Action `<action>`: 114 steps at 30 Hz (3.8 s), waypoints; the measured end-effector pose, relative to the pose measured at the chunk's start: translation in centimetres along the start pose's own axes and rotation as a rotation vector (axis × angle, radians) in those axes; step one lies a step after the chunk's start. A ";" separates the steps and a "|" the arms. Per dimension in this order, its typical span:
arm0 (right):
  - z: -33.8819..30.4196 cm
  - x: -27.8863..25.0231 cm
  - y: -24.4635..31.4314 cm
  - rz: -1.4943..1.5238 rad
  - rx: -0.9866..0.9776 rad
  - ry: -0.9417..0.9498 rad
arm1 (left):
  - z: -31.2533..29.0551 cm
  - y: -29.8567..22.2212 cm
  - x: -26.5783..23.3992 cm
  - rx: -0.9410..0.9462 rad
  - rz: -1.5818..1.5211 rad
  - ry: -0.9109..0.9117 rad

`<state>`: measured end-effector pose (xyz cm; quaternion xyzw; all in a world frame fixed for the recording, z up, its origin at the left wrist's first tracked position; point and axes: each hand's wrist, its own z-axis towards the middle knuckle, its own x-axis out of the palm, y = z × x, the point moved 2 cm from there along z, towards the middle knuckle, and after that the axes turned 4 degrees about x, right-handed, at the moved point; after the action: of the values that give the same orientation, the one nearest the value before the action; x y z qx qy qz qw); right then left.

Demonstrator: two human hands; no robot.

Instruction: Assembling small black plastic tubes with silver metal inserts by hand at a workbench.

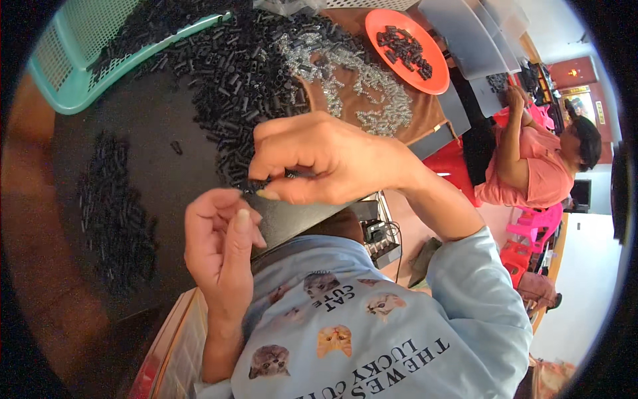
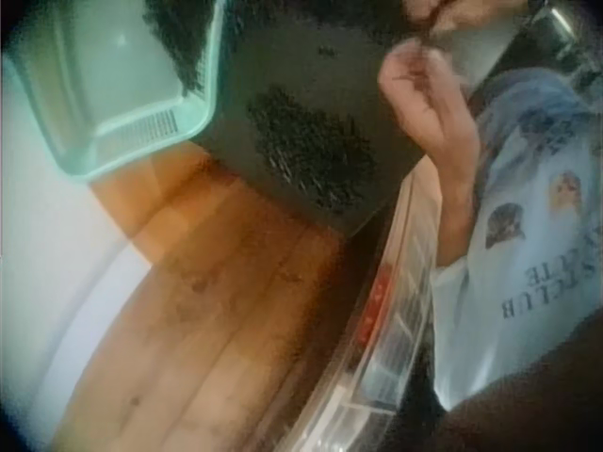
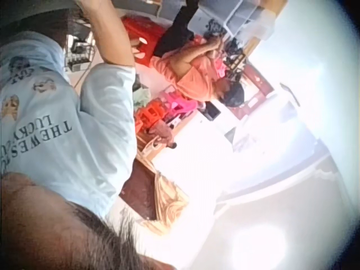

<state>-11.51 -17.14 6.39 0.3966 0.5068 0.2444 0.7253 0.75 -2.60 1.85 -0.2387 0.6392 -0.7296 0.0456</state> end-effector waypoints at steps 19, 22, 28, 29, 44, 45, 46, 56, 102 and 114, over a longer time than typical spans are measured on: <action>-2.1 2.4 1.1 0.007 -0.121 -0.258 | -0.1 1.0 0.2 -0.259 -0.573 -0.114; -2.5 3.0 0.9 -0.237 -0.303 -0.349 | -0.6 0.7 1.2 -0.329 -0.599 -0.108; -3.5 3.2 1.2 -0.214 -0.319 -0.376 | -1.1 0.6 1.9 -0.315 -0.421 -0.065; -3.9 3.1 1.6 -0.227 -0.269 -0.335 | -1.3 0.9 1.8 -0.318 -0.425 -0.053; -11.8 -8.9 -5.1 -0.688 0.328 -0.401 | -0.1 2.2 1.0 -0.172 -0.403 0.103; -11.6 -8.9 -5.1 -0.727 0.337 -0.369 | -0.1 2.2 1.0 -0.168 -0.405 0.104; -11.4 -8.9 -5.2 -0.765 0.346 -0.337 | -0.1 2.3 1.0 -0.168 -0.405 0.103; -9.8 -8.4 -6.7 -0.893 0.368 -0.286 | 0.1 2.4 0.8 -0.152 -0.425 0.144; 10.8 4.7 -1.3 -0.670 0.009 -0.061 | -0.6 1.7 -2.5 -0.142 -0.582 0.076; 11.5 4.8 -1.1 -0.425 0.051 -0.014 | -0.4 2.1 -2.8 -0.132 -0.663 0.055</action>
<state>0.85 -17.92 4.83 0.3007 0.5801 0.0705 0.7537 2.60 -1.56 -0.95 -0.4162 0.5736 -0.6681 -0.2268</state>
